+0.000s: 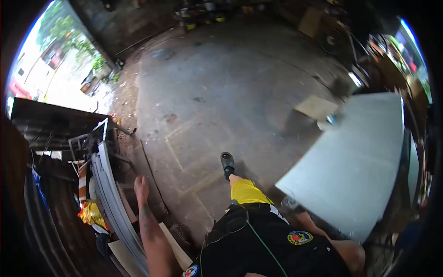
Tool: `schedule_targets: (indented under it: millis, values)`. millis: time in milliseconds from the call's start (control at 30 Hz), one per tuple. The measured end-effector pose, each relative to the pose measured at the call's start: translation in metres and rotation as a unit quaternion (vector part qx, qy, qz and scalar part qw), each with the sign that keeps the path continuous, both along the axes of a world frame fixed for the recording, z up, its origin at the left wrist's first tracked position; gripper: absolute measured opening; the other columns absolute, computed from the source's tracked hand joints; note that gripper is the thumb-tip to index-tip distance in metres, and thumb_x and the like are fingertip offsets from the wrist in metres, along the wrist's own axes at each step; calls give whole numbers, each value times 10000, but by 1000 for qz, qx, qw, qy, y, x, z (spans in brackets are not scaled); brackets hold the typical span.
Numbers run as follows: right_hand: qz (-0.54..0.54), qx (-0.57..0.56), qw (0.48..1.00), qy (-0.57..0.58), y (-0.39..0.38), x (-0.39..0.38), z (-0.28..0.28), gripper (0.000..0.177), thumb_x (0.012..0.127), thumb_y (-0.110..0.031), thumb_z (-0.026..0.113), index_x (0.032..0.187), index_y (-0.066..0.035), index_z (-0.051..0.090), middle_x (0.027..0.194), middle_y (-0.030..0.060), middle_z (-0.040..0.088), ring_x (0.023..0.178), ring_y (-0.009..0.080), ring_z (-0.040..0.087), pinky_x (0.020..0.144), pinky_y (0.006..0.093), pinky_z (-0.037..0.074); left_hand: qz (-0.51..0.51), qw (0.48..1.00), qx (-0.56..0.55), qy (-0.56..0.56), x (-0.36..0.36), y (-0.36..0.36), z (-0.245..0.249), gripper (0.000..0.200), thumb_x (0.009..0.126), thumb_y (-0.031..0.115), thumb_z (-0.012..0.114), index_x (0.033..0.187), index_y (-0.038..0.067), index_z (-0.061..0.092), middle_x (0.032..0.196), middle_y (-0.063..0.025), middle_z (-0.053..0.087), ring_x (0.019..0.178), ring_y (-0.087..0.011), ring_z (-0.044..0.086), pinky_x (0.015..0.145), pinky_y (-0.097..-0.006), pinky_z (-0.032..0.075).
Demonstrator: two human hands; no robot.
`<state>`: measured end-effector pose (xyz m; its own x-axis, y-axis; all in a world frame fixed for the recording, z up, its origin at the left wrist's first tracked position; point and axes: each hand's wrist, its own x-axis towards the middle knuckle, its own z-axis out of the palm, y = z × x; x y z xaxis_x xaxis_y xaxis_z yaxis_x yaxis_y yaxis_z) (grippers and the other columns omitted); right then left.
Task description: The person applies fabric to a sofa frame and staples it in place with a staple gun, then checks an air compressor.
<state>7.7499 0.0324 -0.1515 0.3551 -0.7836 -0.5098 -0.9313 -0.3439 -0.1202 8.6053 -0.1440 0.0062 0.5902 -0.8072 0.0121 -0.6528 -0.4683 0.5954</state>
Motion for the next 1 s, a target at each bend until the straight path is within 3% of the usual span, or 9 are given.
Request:
schedule_targets:
  millis: [133,233,300,333,367,633,700,900,1000]
  values:
    - [56,48,997,25,-135,35,-14,159,796,-180,609,875,-95,718,836,167,693,766,331,690,685,464,546,-2,914,-202,353,-19,-165,12,228,983,251,548,947,50,649,863,-12,625,811,-117,567,740,-284,466]
    - [96,152,977,112,-310,121,20,143,840,-178,613,929,-88,678,872,123,696,772,325,674,666,455,520,-25,944,-34,326,-14,-189,-125,285,953,307,603,1040,41,656,961,-59,672,928,-156,605,814,-325,493]
    - [-452,186,821,-295,-421,170,20,220,933,-225,580,769,-78,583,632,24,561,551,177,565,493,346,441,-243,765,-55,595,-14,-148,-201,322,869,273,683,1052,9,678,1039,-103,690,987,-224,640,866,-361,505]
    - [-417,157,840,-310,-489,207,44,230,952,-225,567,769,-86,577,632,-14,523,534,112,528,475,290,416,-369,881,166,246,-28,-148,-172,305,849,270,691,999,5,683,1033,-107,686,982,-250,643,856,-396,510]
    - [-338,65,883,-319,-548,229,26,195,945,-226,574,893,-55,650,693,-2,586,578,112,562,516,288,451,-271,878,94,383,-38,-106,-244,254,864,240,669,983,16,688,981,-121,698,933,-250,655,826,-401,513]
    - [-303,-30,886,-349,-883,418,89,345,905,-291,621,1135,-38,668,993,141,716,898,259,691,820,353,530,157,828,281,460,-20,-150,-146,159,876,213,626,805,71,622,667,-28,564,592,-176,527,544,-343,421]
    - [-351,23,861,-368,-919,441,55,272,928,-253,585,1077,-40,665,796,21,646,639,116,606,544,280,500,189,828,263,457,28,-210,-154,179,882,218,625,766,83,607,645,-17,541,566,-167,511,514,-337,399]
    - [-289,306,904,-80,-952,522,99,255,915,-262,575,1063,-81,679,850,60,693,664,169,653,569,329,538,181,866,81,458,216,-491,-149,253,887,236,619,674,104,588,599,11,489,507,-145,467,456,-341,366]
    - [-352,284,882,-131,-978,553,105,269,910,-282,571,1030,-68,683,812,75,684,644,192,655,556,340,533,57,958,122,252,317,-679,-149,453,909,333,631,1164,-41,637,1067,-231,694,1046,-325,661,884,-405,503]
